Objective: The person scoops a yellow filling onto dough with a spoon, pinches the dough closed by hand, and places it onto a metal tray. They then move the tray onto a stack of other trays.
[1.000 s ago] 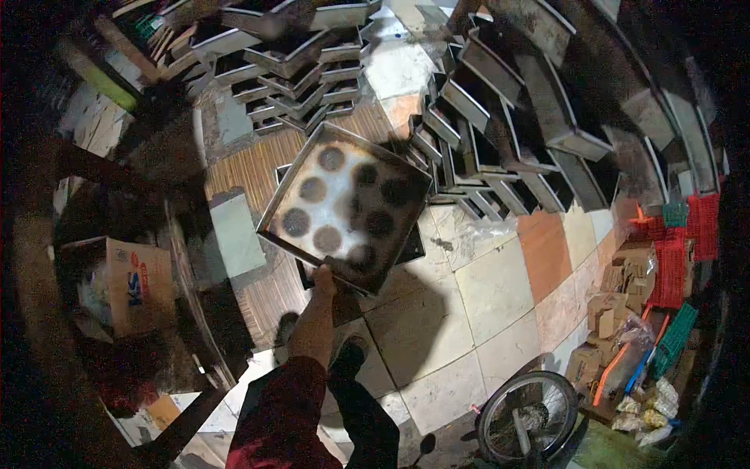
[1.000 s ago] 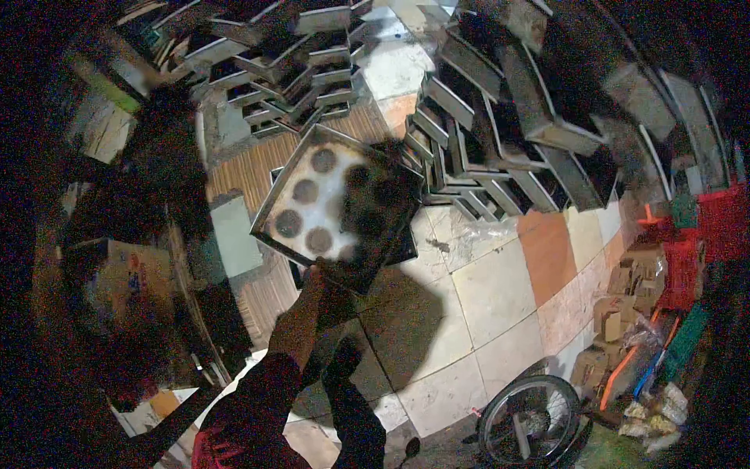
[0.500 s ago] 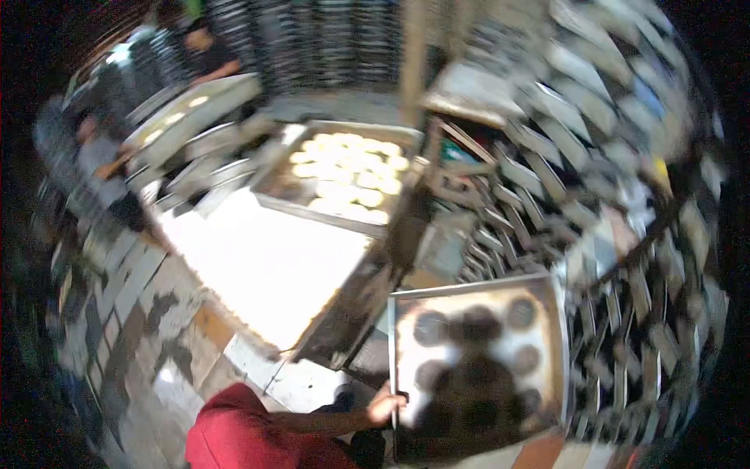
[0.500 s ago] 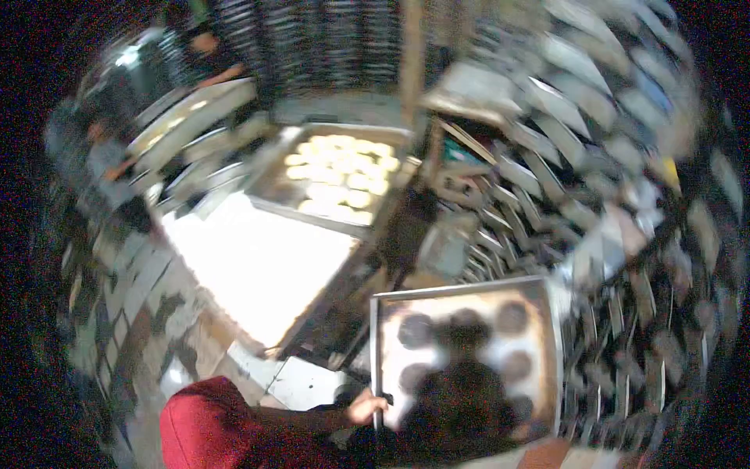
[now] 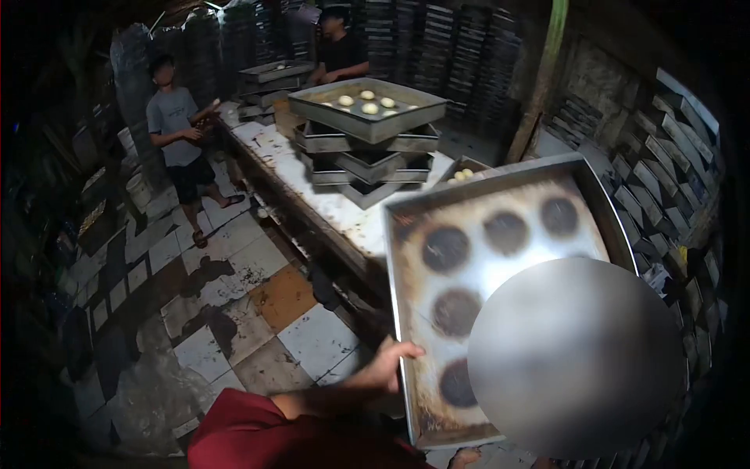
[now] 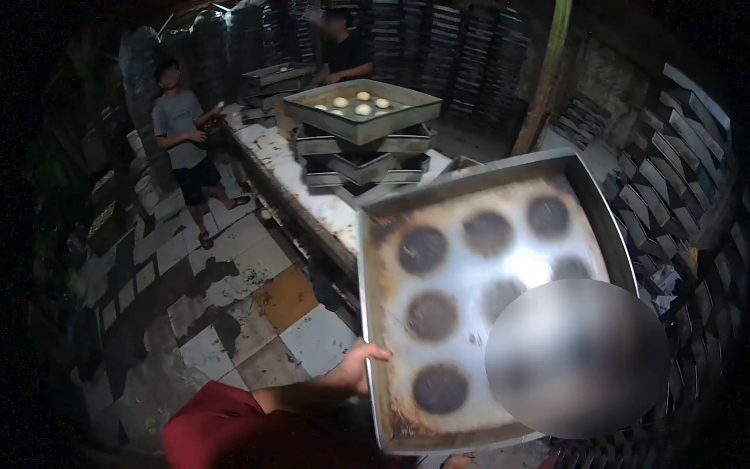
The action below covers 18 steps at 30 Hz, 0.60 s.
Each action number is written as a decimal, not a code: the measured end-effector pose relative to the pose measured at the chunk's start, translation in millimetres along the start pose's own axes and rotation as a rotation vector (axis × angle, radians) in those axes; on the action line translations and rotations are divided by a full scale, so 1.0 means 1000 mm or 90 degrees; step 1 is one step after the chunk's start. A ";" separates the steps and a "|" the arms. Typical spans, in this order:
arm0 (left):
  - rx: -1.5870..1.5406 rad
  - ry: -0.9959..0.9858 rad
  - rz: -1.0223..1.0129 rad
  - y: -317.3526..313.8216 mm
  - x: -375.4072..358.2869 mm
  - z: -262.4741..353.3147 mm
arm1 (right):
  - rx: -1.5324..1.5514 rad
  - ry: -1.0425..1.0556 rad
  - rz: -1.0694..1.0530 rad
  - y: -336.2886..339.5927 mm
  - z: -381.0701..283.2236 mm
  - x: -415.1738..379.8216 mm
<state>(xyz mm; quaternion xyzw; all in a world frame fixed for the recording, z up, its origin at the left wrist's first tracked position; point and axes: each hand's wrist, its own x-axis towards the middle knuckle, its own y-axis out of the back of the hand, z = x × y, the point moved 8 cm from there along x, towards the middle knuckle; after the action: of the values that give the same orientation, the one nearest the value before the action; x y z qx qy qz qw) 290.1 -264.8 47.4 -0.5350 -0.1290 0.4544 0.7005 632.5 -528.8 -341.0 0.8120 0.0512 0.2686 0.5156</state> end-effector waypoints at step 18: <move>0.340 -0.462 -0.069 -0.074 0.060 0.562 | 0.122 -0.319 -0.009 -0.035 -0.174 -0.057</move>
<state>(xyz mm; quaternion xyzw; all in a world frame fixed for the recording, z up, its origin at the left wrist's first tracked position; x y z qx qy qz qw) -14.3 135.8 314.7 -0.1341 -0.2725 0.5926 0.7460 505.8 -392.5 -337.2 0.8979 -0.0469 0.0497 0.4348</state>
